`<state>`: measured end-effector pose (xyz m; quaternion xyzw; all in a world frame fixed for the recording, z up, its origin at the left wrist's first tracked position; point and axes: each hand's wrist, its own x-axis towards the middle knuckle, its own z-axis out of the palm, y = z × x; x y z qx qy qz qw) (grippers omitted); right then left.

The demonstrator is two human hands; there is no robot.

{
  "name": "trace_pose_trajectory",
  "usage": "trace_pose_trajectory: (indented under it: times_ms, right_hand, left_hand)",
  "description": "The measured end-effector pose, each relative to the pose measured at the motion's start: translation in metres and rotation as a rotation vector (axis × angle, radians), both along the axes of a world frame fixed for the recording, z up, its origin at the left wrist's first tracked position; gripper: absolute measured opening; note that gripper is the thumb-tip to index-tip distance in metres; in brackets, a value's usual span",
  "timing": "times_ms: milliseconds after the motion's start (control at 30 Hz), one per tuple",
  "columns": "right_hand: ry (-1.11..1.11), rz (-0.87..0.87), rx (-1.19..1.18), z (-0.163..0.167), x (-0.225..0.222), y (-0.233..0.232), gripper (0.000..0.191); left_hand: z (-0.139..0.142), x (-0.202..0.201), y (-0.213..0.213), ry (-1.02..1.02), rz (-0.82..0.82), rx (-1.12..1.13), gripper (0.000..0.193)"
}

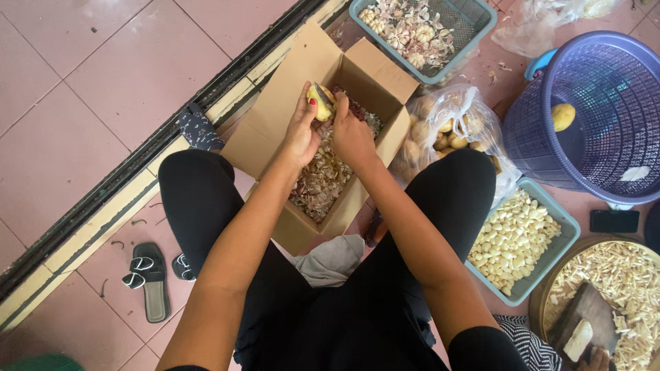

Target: The person sits on the floor and peels potatoes with a knife, dropping the peels into a cardboard box. They handle multiple potatoes one at a time, rotating them to remove the skin.

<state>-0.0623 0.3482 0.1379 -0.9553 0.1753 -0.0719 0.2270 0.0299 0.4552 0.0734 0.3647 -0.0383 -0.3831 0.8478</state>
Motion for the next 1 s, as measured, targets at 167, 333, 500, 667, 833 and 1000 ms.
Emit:
trace_pose_trajectory:
  times_ms: [167,333,500,667,833,1000]
  right_hand:
    - [-0.026,0.035,0.029,-0.008,0.0,-0.002,0.059]
    - [-0.01,0.019,0.055,-0.014,0.001,-0.011,0.055]
    - [-0.073,0.058,0.147,0.0,-0.001,-0.013,0.067]
    - [0.064,0.145,0.022,0.015,-0.004,0.003,0.085]
    - [0.018,0.177,-0.061,0.013,-0.002,0.015,0.088]
    - [0.031,0.131,-0.09,0.007,-0.001,0.019,0.085]
  left_hand:
    - [-0.003,-0.003,-0.001,-0.034,0.026,0.026,0.058]
    - [0.001,-0.009,0.003,-0.056,-0.056,0.017,0.052]
    - [0.006,-0.004,-0.002,0.109,-0.005,0.052,0.049]
    - [0.011,0.013,0.002,0.204,0.174,0.047,0.047]
    - [0.014,0.016,0.006,0.248,0.233,0.071,0.05]
    - [0.017,0.015,0.002,0.192,0.19,0.067,0.044]
